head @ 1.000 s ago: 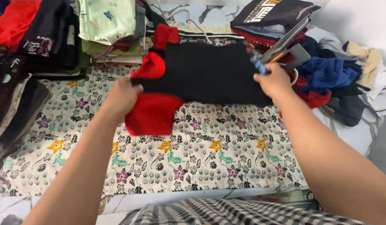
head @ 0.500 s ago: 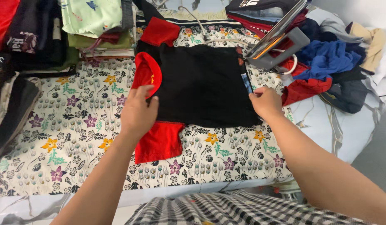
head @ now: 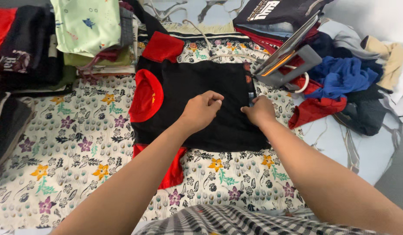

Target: The person irons several garments on a floral-patterned ironing board. They smooth and fold a dark blue short, then iron it. Next, they iron a black and red short, followed by a black and red t-shirt, and finally a blue and red long-sleeve shirt. Each item is folded and stacked after ironing.

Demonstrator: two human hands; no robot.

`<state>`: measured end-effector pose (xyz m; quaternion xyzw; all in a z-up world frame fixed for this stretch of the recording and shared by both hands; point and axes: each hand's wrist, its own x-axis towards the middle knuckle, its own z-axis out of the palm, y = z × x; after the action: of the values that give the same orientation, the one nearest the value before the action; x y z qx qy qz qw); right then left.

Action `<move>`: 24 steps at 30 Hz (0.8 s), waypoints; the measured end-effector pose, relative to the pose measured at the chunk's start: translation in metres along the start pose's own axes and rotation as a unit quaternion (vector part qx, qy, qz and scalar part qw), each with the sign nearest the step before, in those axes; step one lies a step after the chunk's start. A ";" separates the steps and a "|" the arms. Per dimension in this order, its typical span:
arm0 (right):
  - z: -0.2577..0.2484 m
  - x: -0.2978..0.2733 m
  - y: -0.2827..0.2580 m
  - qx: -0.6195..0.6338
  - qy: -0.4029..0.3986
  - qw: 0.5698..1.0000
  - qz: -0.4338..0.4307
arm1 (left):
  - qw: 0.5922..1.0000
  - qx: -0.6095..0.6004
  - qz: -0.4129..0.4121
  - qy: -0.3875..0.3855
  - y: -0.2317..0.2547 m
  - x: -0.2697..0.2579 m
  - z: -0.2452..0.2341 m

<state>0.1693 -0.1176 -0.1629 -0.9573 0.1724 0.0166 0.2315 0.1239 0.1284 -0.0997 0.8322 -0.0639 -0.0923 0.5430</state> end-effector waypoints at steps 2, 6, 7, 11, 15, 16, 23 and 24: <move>-0.004 -0.004 -0.006 -0.039 -0.003 0.999 -0.028 | 0.999 0.036 0.014 0.011 -0.002 0.015 0.009; -0.005 -0.005 -0.008 -0.035 0.076 0.994 -0.072 | 0.998 0.055 0.013 0.015 -0.008 0.039 0.027; -0.004 -0.002 -0.007 -0.013 0.108 0.991 -0.083 | 0.999 0.044 0.002 0.007 -0.008 0.043 0.032; 0.004 0.025 -0.004 0.059 0.050 0.996 0.044 | 0.994 -0.012 -0.105 -0.040 -0.004 0.059 0.043; 0.002 0.039 0.007 0.083 0.028 0.995 0.037 | 0.991 -0.043 -0.120 -0.040 0.004 0.067 0.047; 0.000 0.039 0.008 0.097 0.003 0.995 0.034 | 0.990 -0.053 -0.125 -0.038 0.005 0.068 0.047; 0.006 0.025 -0.020 0.469 -0.098 0.876 0.053 | 0.969 -0.121 -0.215 -0.004 0.012 0.078 0.054; 0.008 0.024 -0.026 0.525 -0.150 0.834 0.084 | 0.955 -0.183 -0.231 -0.028 0.010 0.082 0.055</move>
<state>0.2011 -0.1003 -0.1614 -0.6594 0.1982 0.0868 0.7199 0.1911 0.0583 -0.1188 0.7074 0.1330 -0.2490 0.6480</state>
